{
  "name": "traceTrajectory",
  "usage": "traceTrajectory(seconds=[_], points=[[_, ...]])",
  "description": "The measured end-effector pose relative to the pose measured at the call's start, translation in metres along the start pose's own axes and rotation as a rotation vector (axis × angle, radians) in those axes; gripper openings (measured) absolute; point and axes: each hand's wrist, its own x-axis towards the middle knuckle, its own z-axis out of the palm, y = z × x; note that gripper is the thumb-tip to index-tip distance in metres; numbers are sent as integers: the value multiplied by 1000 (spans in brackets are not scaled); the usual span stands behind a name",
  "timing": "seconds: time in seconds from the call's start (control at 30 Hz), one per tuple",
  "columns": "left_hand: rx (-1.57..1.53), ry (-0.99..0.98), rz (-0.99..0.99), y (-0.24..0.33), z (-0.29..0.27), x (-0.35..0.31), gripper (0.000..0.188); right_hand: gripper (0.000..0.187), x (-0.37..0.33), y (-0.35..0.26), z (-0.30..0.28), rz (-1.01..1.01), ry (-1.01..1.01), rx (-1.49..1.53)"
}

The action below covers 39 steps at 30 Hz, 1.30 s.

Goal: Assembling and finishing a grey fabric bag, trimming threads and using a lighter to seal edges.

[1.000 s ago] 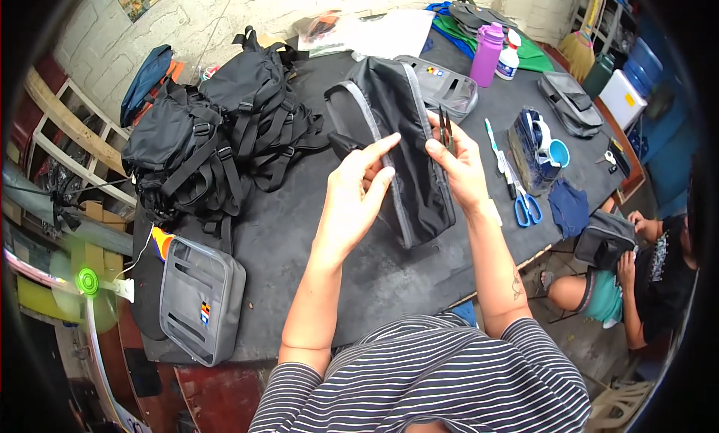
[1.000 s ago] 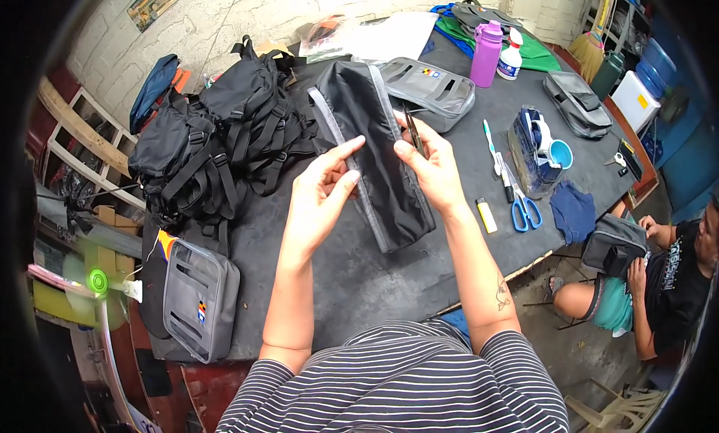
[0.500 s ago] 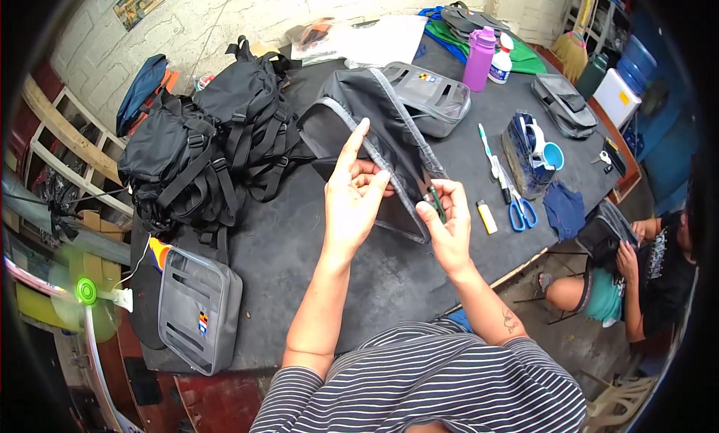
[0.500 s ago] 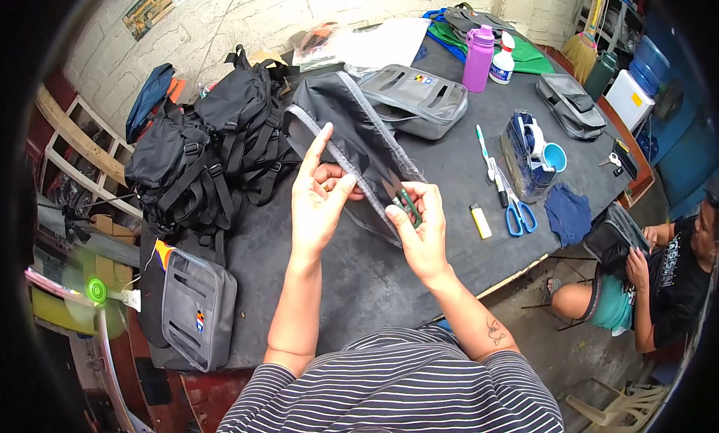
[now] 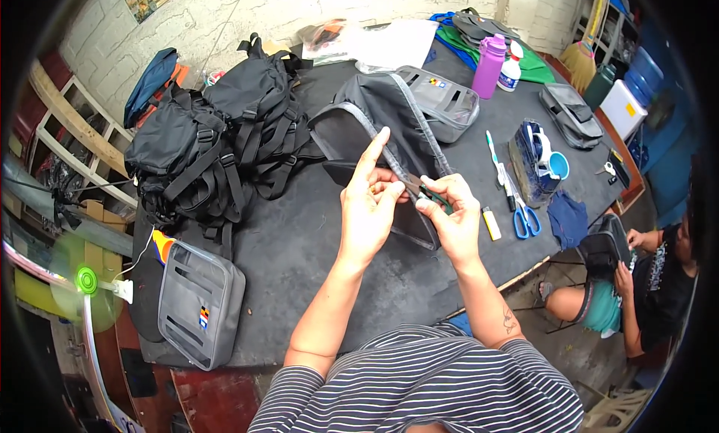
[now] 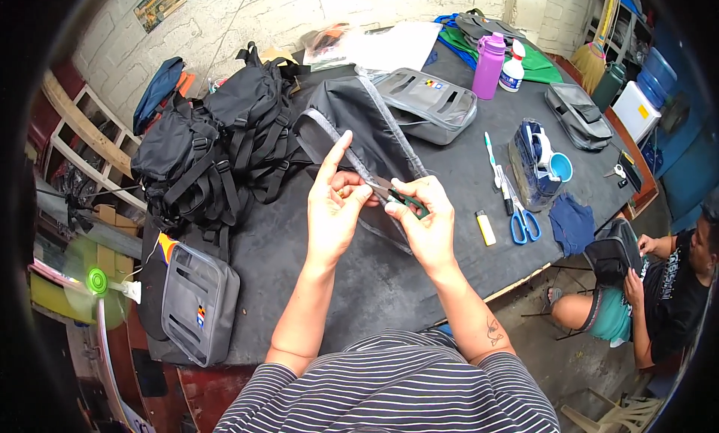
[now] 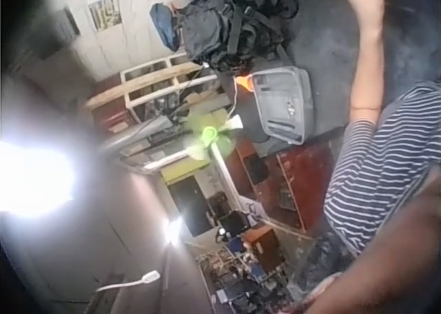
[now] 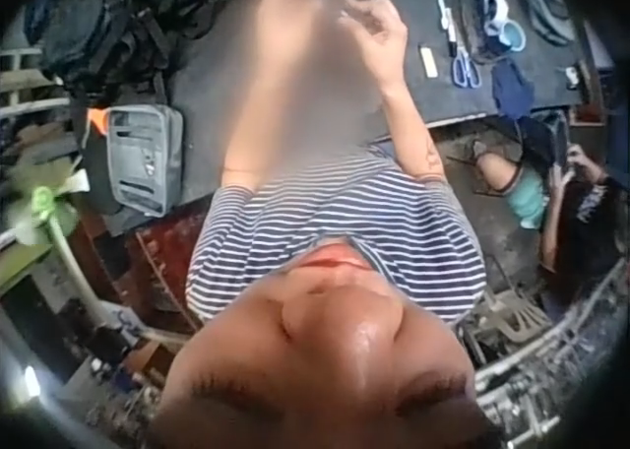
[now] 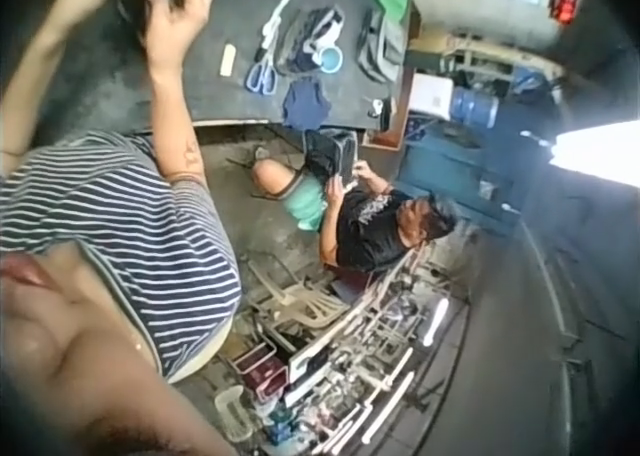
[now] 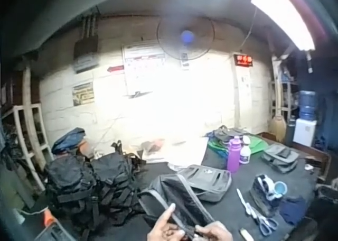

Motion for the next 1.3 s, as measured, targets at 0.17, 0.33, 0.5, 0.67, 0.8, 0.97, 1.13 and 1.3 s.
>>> traceTrajectory(seconds=[0.17, 0.33, 0.5, 0.67, 0.8, 0.97, 1.13, 1.3], points=[[50, -1, 22, 1, 2, -3, 69, 24, 1, -1, 1, 72, -2, 95], [86, -25, -6, 5, 2, -4, 68, 21, 1, -5, 1, 109, -5, 106], [109, -27, -19, 5, 3, -6, 70, 18, -1, -3, 0, 129, -6, 138], [122, 28, 10, -2, 10, -9, 70, 25, -7, 0, -5, 155, 143, 376], [167, 43, 10, 2, 11, -13, 70, 22, -5, 18, -40, -46, 432, 257], [184, 35, 65, -5, 12, -10, 72, 24, -44, 104, -108, 201, 441, -319], [228, 26, 65, -1, 11, -13, 77, 45, -71, 107, -109, 0, 192, -959], [231, 5, 112, -3, 13, -15, 76, 36, -56, 115, -129, 143, 319, -1314]])
